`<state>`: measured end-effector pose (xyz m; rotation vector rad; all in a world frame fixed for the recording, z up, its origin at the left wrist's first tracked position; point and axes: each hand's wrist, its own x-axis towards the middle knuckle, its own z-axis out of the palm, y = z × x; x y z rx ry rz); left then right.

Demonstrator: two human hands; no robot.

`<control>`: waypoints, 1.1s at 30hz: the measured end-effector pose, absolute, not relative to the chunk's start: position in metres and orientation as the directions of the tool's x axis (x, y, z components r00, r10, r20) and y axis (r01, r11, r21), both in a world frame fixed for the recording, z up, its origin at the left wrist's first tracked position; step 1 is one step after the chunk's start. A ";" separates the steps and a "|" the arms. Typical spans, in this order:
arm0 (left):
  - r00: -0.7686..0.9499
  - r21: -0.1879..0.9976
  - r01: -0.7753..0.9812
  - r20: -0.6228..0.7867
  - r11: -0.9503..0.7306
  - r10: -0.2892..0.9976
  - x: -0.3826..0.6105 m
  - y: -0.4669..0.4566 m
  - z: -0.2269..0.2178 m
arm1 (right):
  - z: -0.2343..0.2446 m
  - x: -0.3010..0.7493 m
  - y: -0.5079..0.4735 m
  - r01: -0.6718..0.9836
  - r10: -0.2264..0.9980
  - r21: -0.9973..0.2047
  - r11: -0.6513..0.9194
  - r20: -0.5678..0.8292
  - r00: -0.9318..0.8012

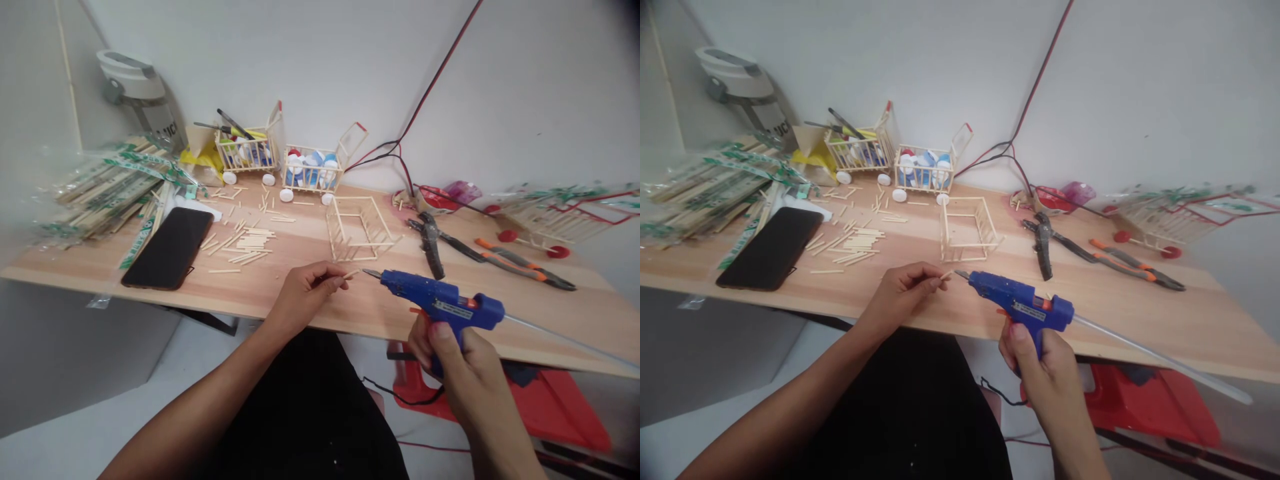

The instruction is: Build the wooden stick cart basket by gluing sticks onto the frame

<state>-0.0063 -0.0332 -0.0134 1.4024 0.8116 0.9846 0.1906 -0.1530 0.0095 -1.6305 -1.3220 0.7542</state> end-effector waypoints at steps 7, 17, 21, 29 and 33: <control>0.433 0.993 -0.024 0.111 -0.112 0.894 -0.008 -0.033 -0.012 | 0.008 0.190 -0.155 0.268 0.928 -0.945 -0.187 -0.081 0.363; 0.441 0.995 -0.008 0.097 -0.104 0.892 -0.008 -0.033 -0.011 | 0.021 0.180 -0.152 -0.071 0.939 -0.988 -0.134 -0.149 0.310; 0.420 0.997 -0.018 0.070 -0.069 0.905 -0.007 -0.033 -0.013 | 0.023 0.184 -0.150 -0.276 0.952 -0.947 -0.165 -0.226 0.206; 0.400 0.986 -0.164 0.076 -0.010 0.914 -0.010 -0.033 -0.019 | 0.032 0.227 -0.131 -0.321 0.953 -0.941 -0.109 -0.191 0.237; 0.393 0.968 -0.247 0.066 0.036 0.917 -0.010 -0.032 -0.026 | 0.036 0.264 -0.119 -0.241 0.904 -0.969 -0.050 -0.146 0.402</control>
